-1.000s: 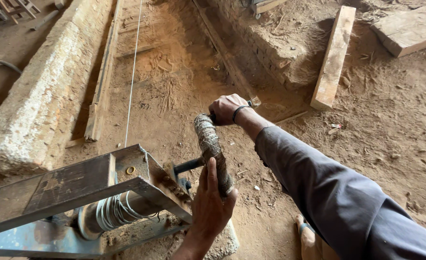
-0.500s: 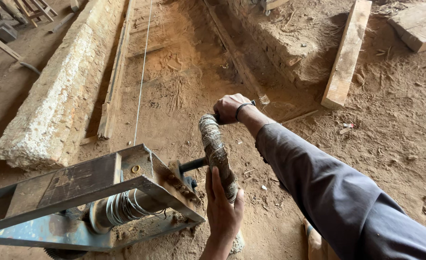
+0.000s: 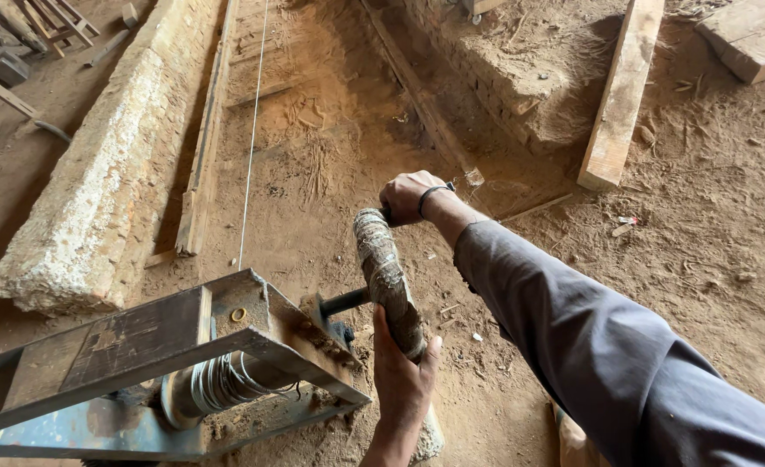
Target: The person operates a hand-cranked winch machine in a woodworking environment, using their hands to turn and guide a cable spool and a small roller.
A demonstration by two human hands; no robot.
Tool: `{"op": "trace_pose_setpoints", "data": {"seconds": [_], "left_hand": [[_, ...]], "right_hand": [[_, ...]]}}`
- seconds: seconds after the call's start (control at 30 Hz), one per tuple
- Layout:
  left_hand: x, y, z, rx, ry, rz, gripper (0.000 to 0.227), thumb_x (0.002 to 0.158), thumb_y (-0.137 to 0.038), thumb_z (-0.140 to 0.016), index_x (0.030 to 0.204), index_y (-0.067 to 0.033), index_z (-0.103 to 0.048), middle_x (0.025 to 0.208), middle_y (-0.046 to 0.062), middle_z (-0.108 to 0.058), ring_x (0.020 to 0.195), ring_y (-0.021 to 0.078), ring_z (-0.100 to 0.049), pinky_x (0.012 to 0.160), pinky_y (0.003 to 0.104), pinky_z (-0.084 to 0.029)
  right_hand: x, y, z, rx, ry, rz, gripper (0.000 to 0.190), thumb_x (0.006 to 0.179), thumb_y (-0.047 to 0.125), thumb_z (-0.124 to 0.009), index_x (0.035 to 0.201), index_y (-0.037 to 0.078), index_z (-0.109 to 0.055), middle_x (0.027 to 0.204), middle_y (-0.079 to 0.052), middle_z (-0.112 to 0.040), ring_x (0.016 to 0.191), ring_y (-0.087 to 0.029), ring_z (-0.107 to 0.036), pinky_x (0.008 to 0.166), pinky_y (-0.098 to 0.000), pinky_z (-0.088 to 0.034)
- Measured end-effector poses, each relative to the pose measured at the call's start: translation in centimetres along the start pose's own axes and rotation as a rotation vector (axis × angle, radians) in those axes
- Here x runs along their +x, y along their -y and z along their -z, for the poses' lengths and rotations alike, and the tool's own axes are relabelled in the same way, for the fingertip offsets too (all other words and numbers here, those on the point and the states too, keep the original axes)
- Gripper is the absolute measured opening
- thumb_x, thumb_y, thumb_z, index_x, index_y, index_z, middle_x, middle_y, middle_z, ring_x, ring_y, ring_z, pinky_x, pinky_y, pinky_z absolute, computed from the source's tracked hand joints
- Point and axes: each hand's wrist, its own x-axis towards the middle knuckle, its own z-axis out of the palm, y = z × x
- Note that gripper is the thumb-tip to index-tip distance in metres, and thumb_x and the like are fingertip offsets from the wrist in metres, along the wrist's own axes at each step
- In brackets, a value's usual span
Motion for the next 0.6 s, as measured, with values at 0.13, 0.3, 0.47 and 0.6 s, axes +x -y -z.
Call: {"op": "trace_pose_setpoints", "data": {"seconds": [0.13,0.3,0.47,0.6], "left_hand": [[1.3,-0.1,0.2,0.124,-0.037,-0.039,0.098,0.089,-0.032,-0.075,0.156,0.0029,-0.012,0.151,0.040,-0.035,0.126,0.0474,-0.057,0.093,0.046,-0.062],[2.1,-1.6,1.2,0.158,-0.055,-0.106,0.092,0.092,-0.030,-0.069,0.156,0.0037,-0.012,0.145,0.038,-0.042,0.123,0.0464,-0.061,0.093,0.047,-0.062],[2.1,-2.6,1.3,0.179,-0.070,-0.085,0.090,0.090,-0.027,-0.066,0.155,0.0042,-0.013,0.146,0.039,-0.040,0.122,0.0484,-0.060,0.089,0.048,-0.063],[0.8,-1.7,0.8,0.237,-0.095,-0.179,0.093,0.094,-0.033,-0.064,0.158,0.0040,-0.008,0.146,0.035,-0.032,0.128,0.0500,-0.054,0.096,0.052,-0.060]], "right_hand": [[0.7,-0.6,-1.0,0.024,-0.011,0.014,0.030,0.085,0.051,-0.069,0.096,0.024,-0.076,0.094,-0.004,-0.076,0.087,-0.026,-0.072,0.076,-0.0408,-0.058],[1.9,-1.2,-2.3,0.028,0.000,0.036,0.030,0.087,0.050,-0.068,0.097,0.023,-0.076,0.094,-0.004,-0.076,0.086,-0.025,-0.073,0.075,-0.0403,-0.059],[2.2,-1.4,-2.6,0.055,0.021,0.033,0.032,0.085,0.053,-0.071,0.097,0.023,-0.076,0.093,-0.004,-0.077,0.086,-0.024,-0.072,0.074,-0.0402,-0.059],[2.1,-1.3,-2.6,0.045,0.032,0.035,0.031,0.081,0.051,-0.073,0.097,0.025,-0.075,0.094,-0.003,-0.076,0.087,-0.025,-0.071,0.074,-0.0404,-0.058]]}}
